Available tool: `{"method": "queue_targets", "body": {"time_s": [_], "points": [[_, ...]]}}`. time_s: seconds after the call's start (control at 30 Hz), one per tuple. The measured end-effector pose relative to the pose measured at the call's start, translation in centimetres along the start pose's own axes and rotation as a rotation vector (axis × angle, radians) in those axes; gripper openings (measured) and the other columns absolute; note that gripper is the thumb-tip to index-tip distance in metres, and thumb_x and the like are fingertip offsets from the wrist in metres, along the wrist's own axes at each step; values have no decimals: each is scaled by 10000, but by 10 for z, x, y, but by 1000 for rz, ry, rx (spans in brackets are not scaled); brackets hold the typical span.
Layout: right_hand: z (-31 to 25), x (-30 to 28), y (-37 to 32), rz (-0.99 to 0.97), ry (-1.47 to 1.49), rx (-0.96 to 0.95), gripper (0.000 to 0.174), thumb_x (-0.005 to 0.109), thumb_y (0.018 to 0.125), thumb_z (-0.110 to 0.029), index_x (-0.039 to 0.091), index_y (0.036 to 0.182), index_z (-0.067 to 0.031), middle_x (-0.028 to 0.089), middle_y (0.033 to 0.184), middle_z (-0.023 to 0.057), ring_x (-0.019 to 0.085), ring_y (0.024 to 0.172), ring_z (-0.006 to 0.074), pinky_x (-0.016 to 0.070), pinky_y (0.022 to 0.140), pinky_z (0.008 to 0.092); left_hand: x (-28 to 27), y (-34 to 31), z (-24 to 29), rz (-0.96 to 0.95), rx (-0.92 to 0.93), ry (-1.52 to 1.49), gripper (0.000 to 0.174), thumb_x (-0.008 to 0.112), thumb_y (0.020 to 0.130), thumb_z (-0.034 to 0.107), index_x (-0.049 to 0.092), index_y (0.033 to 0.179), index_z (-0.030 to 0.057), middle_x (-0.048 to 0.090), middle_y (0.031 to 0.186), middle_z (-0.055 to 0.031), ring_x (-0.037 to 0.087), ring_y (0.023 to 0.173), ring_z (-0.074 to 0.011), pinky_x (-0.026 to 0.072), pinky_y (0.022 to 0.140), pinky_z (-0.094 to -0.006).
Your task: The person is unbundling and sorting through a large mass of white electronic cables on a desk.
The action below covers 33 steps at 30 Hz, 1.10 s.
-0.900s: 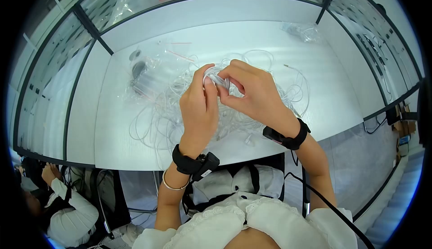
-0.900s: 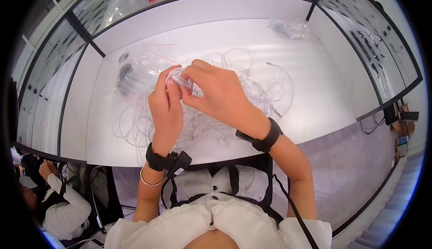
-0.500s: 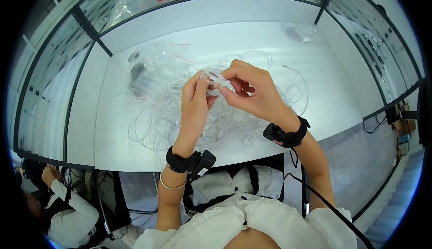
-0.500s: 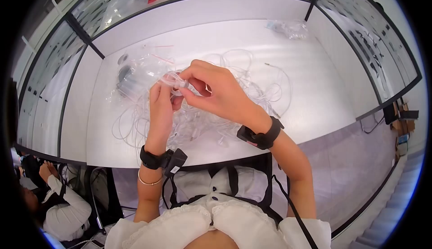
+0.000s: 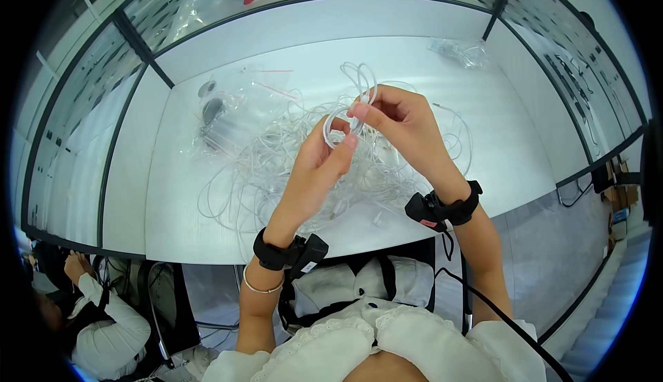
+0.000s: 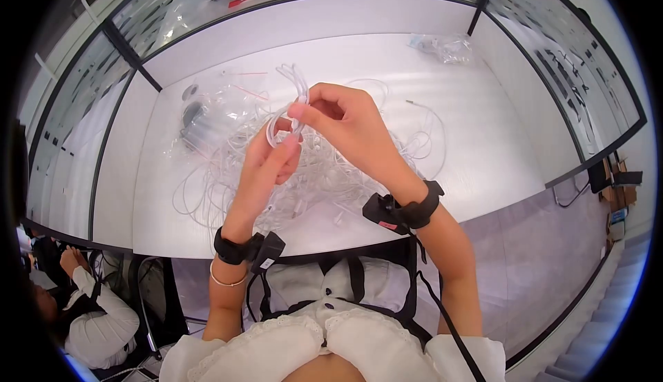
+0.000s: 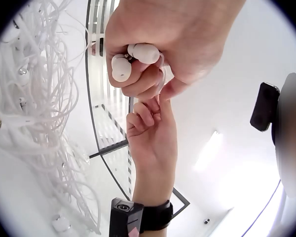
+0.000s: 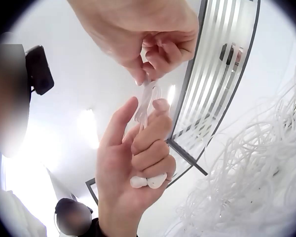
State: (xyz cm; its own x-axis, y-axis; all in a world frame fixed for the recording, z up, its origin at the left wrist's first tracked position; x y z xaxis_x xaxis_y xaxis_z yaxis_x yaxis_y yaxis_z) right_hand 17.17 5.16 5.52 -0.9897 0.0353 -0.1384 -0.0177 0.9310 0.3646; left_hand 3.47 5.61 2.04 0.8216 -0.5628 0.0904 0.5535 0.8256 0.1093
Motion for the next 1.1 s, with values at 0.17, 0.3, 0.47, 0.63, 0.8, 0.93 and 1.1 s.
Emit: {"method": "queue_targets", "body": {"time_s": [0.17,0.3,0.47,0.63,0.8,0.93,1.1], "points": [[-4,-11,4,78,115,29,236,656,911,-227,639,838,-3,560,664,-26,447,582,30,342,534,194,10,-4,2,38,79,139,185,538,973,216,496,1089,79,369,649,62,314,579,-29,245,520,-225],[-13,-18,5,107,162,22,265,644,916,-242,641,840,12,558,640,-7,486,562,45,366,519,197,17,-6,6,-64,2,106,169,491,998,234,512,1034,70,339,637,58,288,566,-35,243,524,-229],[-20,-31,4,172,145,-5,281,639,916,-256,652,835,13,557,615,-4,507,546,54,392,507,206,22,-8,3,-170,-27,116,288,409,1031,302,525,933,58,310,607,59,261,549,-39,231,514,-221],[-26,-39,4,204,173,-47,264,650,912,-237,651,817,9,572,633,-1,511,545,61,409,524,206,25,-9,0,-260,-89,58,343,394,1032,352,530,902,65,306,580,67,254,534,-37,218,499,-213],[-25,-39,3,168,209,-48,233,653,914,-220,645,845,3,600,676,9,533,562,64,433,548,206,20,-10,-6,-302,-137,-52,315,441,1015,345,554,941,60,361,635,59,297,551,-35,247,514,-204],[-34,-20,-9,92,196,-117,151,651,904,-156,651,948,-11,647,806,23,609,711,89,485,647,223,27,-7,5,-172,81,-65,290,461,1006,313,566,984,44,494,809,4,447,682,-65,360,606,-218],[-44,-4,-19,-49,-98,-330,201,681,824,-11,651,1021,-32,667,1009,71,654,885,160,510,784,279,9,-2,5,-28,102,-453,323,419,1017,320,564,1033,32,573,998,-50,547,862,-139,427,730,-284]]}}
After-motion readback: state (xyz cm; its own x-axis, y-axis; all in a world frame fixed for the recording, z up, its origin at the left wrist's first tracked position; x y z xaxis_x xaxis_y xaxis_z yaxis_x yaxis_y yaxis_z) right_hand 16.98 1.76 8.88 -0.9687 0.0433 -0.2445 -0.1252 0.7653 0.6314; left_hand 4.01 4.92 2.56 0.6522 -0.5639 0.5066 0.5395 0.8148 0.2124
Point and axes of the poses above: each hand's wrist, its own y-axis towards the middle knuckle, its own x-axis out of the palm, z = x × y, the point moved 7 cm from there along y, towards the middle knuckle
